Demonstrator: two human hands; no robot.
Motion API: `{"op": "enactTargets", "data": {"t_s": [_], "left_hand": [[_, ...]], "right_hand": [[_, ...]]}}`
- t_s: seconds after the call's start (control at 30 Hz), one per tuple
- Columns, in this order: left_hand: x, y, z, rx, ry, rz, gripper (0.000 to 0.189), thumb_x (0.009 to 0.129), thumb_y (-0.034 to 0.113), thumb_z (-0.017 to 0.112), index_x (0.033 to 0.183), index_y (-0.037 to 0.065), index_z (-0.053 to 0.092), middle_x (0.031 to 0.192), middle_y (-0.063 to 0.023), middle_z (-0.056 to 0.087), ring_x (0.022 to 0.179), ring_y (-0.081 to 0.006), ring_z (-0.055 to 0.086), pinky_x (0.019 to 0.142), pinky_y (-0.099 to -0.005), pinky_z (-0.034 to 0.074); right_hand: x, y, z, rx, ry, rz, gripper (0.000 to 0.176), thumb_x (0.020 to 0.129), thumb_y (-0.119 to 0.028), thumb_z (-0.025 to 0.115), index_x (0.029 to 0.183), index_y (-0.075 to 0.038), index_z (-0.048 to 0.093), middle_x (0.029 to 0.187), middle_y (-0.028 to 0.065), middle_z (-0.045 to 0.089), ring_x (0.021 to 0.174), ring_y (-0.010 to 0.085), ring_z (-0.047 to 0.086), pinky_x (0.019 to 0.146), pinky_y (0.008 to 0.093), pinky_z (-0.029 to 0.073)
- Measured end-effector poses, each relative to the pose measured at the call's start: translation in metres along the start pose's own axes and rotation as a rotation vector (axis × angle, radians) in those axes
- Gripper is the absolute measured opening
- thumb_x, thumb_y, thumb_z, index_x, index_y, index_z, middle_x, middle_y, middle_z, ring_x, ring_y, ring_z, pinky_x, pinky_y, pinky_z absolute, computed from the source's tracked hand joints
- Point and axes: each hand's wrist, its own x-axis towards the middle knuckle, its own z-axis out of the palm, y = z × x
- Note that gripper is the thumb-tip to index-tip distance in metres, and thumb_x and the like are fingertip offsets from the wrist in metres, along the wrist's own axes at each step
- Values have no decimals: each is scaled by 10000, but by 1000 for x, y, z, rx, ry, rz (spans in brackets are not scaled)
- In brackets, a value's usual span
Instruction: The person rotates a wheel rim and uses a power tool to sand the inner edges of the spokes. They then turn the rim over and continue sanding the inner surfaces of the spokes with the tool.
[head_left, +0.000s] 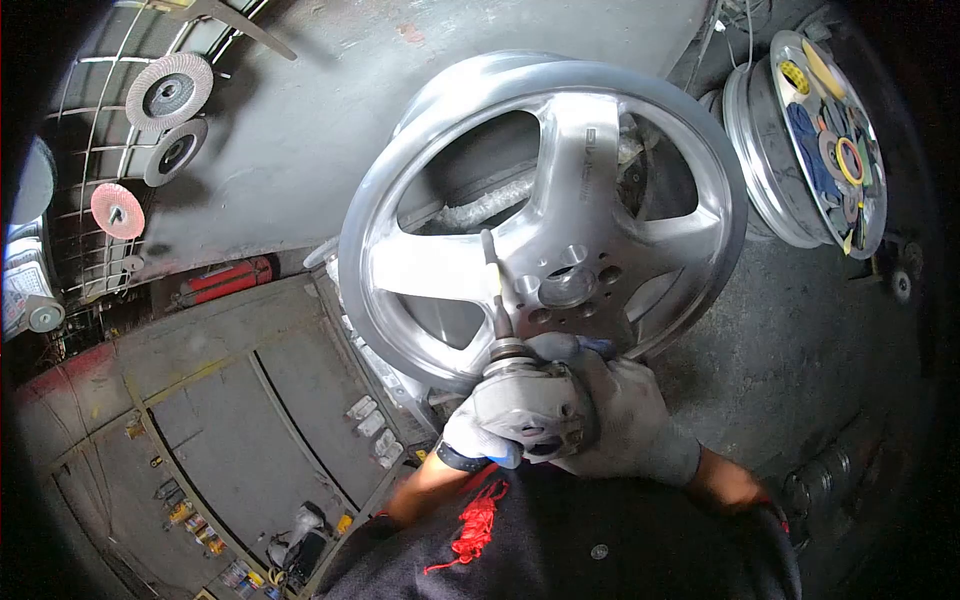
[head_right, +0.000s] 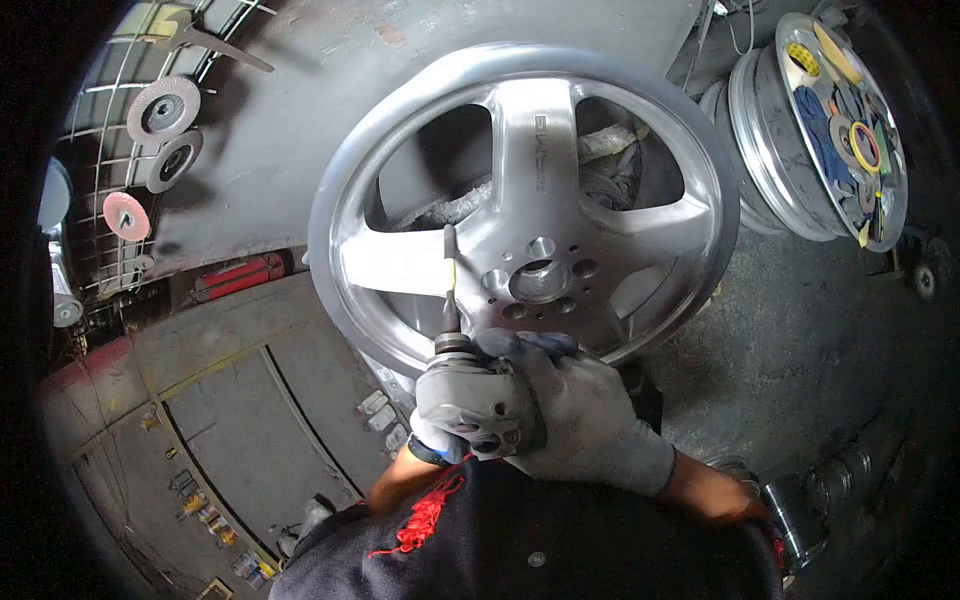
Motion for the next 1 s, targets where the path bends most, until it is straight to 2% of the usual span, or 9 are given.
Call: {"op": "enactTargets", "data": {"t_s": [0.1, 0.23, 0.27, 0.53, 0.63, 0.8, 1.0], "left_hand": [[-2, 4, -3, -3, 17, 11, 760, 787, 286, 811, 1384, -54, 486, 1340, -187, 584, 1258, -315, 561, 1066, -427, 446], [-13, 4, -20, 231, 73, -55, 763, 781, 301, 817, 1372, -61, 498, 1327, -192, 592, 1248, -320, 568, 1060, -428, 450], [-14, 3, -24, 286, 77, -74, 763, 780, 305, 819, 1368, -62, 501, 1323, -194, 594, 1245, -321, 570, 1058, -428, 451], [-6, 6, -18, 363, -73, -193, 769, 770, 332, 830, 1347, -73, 522, 1301, -203, 608, 1227, -330, 583, 1047, -430, 457], [4, 14, 8, -342, -94, 133, 750, 727, 244, 874, 1281, -138, 542, 1267, -242, 617, 1171, -396, 601, 1009, -450, 469], [-3, 5, -9, -217, -37, 73, 695, 784, 231, 829, 1313, -111, 536, 1279, -240, 613, 1173, -378, 605, 1006, -427, 480], [-10, -5, -5, -276, -85, 165, 630, 854, 217, 775, 1352, -79, 528, 1292, -238, 608, 1176, -356, 611, 1002, -399, 493]], "right_hand": [[2, 0, 4, -10, 29, -26, 792, 695, -327, 822, 1356, -53, 482, 1084, 172, 644, 935, 357, 664, 847, 445, 519], [16, 0, 18, -106, -2, -148, 738, 740, -313, 788, 1338, -8, 481, 1029, 198, 645, 887, 351, 676, 793, 436, 534], [20, -1, 19, -100, 42, -190, 693, 763, -295, 767, 1318, 11, 486, 972, 204, 651, 844, 350, 684, 779, 436, 534], [-4, 9, 15, -93, 68, -69, 713, 715, -325, 808, 1281, -10, 509, 926, 183, 658, 809, 342, 687, 774, 435, 535], [-6, 9, 16, -104, 96, -65, 735, 690, -335, 824, 1273, -13, 511, 942, 186, 654, 816, 342, 682, 780, 441, 532], [5, 12, 31, -125, 56, -167, 741, 675, -334, 829, 1264, -15, 511, 992, 187, 647, 845, 362, 669, 795, 462, 525], [-3, 0, 18, -58, 119, -91, 647, 729, -299, 786, 1240, -7, 519, 1019, 195, 633, 880, 361, 664, 784, 456, 528]]}}
